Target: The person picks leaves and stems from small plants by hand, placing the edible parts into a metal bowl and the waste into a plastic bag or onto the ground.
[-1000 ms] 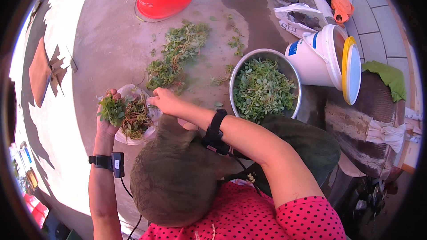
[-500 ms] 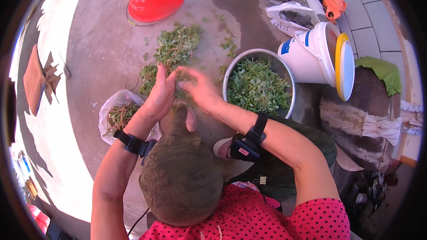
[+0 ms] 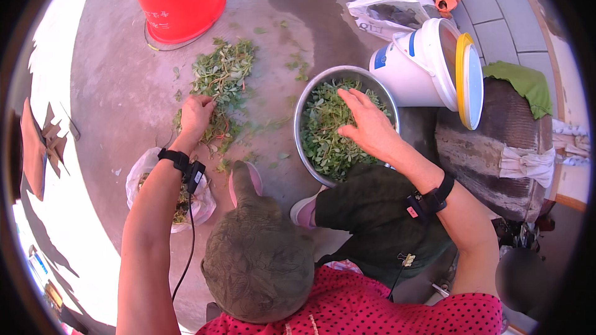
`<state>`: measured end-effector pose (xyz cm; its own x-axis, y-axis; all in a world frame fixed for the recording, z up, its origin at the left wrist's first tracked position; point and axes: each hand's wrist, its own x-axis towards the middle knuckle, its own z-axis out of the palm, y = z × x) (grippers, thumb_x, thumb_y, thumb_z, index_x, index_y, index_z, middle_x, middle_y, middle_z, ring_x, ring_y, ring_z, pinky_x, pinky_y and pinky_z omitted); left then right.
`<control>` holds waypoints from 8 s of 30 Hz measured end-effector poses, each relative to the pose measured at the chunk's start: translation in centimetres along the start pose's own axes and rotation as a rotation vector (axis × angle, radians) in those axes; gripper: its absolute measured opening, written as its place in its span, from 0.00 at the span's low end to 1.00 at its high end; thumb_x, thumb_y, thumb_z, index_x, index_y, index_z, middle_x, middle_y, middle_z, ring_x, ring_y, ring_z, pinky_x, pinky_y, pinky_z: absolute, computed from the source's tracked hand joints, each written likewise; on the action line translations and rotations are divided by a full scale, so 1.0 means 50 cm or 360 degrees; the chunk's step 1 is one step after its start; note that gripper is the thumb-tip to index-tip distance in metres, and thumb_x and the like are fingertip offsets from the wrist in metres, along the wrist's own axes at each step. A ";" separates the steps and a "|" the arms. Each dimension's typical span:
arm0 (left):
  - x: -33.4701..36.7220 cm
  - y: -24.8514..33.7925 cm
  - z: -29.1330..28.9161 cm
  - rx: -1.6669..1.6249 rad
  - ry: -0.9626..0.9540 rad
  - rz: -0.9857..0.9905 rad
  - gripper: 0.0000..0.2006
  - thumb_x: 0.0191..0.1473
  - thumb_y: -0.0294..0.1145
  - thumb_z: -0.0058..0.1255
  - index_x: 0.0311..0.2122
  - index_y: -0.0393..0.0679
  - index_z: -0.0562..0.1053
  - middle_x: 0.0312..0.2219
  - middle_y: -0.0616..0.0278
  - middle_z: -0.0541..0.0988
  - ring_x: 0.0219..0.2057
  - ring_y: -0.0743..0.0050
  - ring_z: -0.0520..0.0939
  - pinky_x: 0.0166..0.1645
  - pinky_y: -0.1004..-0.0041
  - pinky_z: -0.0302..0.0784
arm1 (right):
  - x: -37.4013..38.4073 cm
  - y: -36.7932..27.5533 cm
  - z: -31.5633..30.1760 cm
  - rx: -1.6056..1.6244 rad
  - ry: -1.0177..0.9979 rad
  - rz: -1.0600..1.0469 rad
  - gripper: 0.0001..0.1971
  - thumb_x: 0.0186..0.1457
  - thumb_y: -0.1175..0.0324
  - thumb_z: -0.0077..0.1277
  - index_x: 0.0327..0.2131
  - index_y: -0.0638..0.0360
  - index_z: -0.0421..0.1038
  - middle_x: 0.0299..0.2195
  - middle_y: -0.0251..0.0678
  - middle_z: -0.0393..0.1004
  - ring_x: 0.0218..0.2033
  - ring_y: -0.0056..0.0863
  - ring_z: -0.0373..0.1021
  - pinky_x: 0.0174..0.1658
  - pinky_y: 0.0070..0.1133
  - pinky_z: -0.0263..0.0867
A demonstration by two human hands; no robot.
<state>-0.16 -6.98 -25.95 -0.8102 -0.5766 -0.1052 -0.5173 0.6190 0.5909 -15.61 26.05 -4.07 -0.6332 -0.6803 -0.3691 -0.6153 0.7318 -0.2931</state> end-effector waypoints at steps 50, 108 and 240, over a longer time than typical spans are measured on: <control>-0.217 0.222 -0.329 -0.1351 -0.1287 0.0091 0.13 0.63 0.37 0.39 0.38 0.38 0.70 0.27 0.70 0.70 0.30 0.82 0.69 0.37 0.78 0.68 | 0.099 -0.251 0.085 0.1983 -0.0813 -0.0356 0.15 0.51 0.60 0.58 0.39 0.58 0.73 0.34 0.29 0.75 0.36 0.18 0.70 0.40 0.19 0.66; -0.165 0.092 -0.280 -0.1967 -0.0546 -0.0669 0.13 0.57 0.32 0.38 0.42 0.37 0.72 0.24 0.68 0.74 0.23 0.84 0.71 0.22 0.82 0.60 | 0.092 -0.265 0.069 0.0598 -0.0004 -0.0546 0.12 0.46 0.66 0.51 0.19 0.67 0.69 0.13 0.41 0.63 0.16 0.28 0.62 0.22 0.29 0.57; -0.212 0.111 -0.245 -0.1583 -0.0287 -0.0052 0.03 0.56 0.25 0.51 0.33 0.41 0.70 0.30 0.74 0.72 0.33 0.89 0.69 0.39 0.83 0.66 | 0.121 -0.301 0.150 0.1519 0.0018 -0.0283 0.12 0.58 0.64 0.50 0.39 0.63 0.75 0.29 0.30 0.72 0.31 0.18 0.67 0.37 0.17 0.63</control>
<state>8.91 -3.95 -11.77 -0.8719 -0.4454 -0.2036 -0.1417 -0.1685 0.9755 -6.67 11.25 -8.50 -0.5752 -0.7811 -0.2431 -0.0656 0.3403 -0.9380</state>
